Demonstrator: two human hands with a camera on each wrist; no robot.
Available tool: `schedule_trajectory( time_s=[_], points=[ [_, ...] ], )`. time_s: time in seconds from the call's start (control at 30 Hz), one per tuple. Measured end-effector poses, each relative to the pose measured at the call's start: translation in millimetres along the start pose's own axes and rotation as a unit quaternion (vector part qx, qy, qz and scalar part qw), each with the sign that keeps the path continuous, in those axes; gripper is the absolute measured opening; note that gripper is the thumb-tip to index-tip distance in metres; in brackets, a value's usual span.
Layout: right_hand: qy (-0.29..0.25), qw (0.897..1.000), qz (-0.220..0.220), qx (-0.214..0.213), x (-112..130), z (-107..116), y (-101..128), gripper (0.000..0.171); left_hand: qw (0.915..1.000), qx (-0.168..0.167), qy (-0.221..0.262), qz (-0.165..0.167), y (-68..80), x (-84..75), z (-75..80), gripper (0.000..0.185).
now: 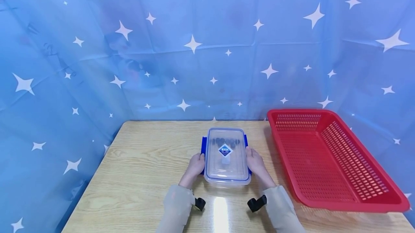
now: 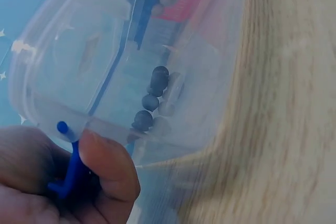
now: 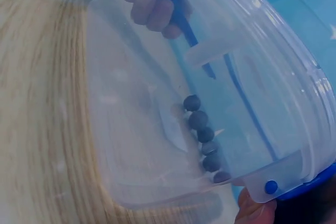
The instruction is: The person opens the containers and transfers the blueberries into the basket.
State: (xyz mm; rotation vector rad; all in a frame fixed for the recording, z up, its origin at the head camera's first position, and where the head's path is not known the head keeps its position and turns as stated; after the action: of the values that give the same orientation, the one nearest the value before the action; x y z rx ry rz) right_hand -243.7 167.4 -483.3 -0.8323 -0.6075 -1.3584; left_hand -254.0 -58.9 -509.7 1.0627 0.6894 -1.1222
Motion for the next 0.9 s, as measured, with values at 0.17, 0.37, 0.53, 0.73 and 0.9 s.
schedule_trajectory(
  time_s=[0.17,0.37,0.53,0.73,0.9],
  points=[
    [0.002,1.0,-0.003,0.003,0,1,-1,0.044,0.9992,0.02,0.029,0.017,-1.6,4.1,-1.7,0.035],
    [-0.017,0.999,-0.026,0.007,-7,2,0,0.041,0.9994,0.023,0.022,0.016,-2.9,7.6,-1.3,0.034],
    [-0.049,0.995,-0.086,0.027,-20,1,4,0.045,0.9992,0.031,0.017,0.017,-3.9,8.1,-2.1,0.034],
    [-0.062,0.994,-0.085,0.017,-29,-1,6,0.037,0.999,0.023,0.029,0.025,-2.4,7.6,-1.4,0.029],
    [-0.002,0.997,-0.027,-0.077,-27,9,6,0.016,0.9973,-0.068,0.025,-0.015,3.2,3.9,8.7,0.014]
  ],
)
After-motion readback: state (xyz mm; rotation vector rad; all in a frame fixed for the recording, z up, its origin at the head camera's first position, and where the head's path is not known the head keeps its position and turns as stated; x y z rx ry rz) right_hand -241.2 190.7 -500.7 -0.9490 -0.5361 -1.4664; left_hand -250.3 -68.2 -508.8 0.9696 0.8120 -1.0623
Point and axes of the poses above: each hand's wrist, its own y-axis away from the middle knuckle, its own z-axis out of the back of the hand, x = y × z, the point moved 5 cm from there along -y, towards the middle knuckle, and after that the axes turned 13 degrees about z, right-handed, at the moved point
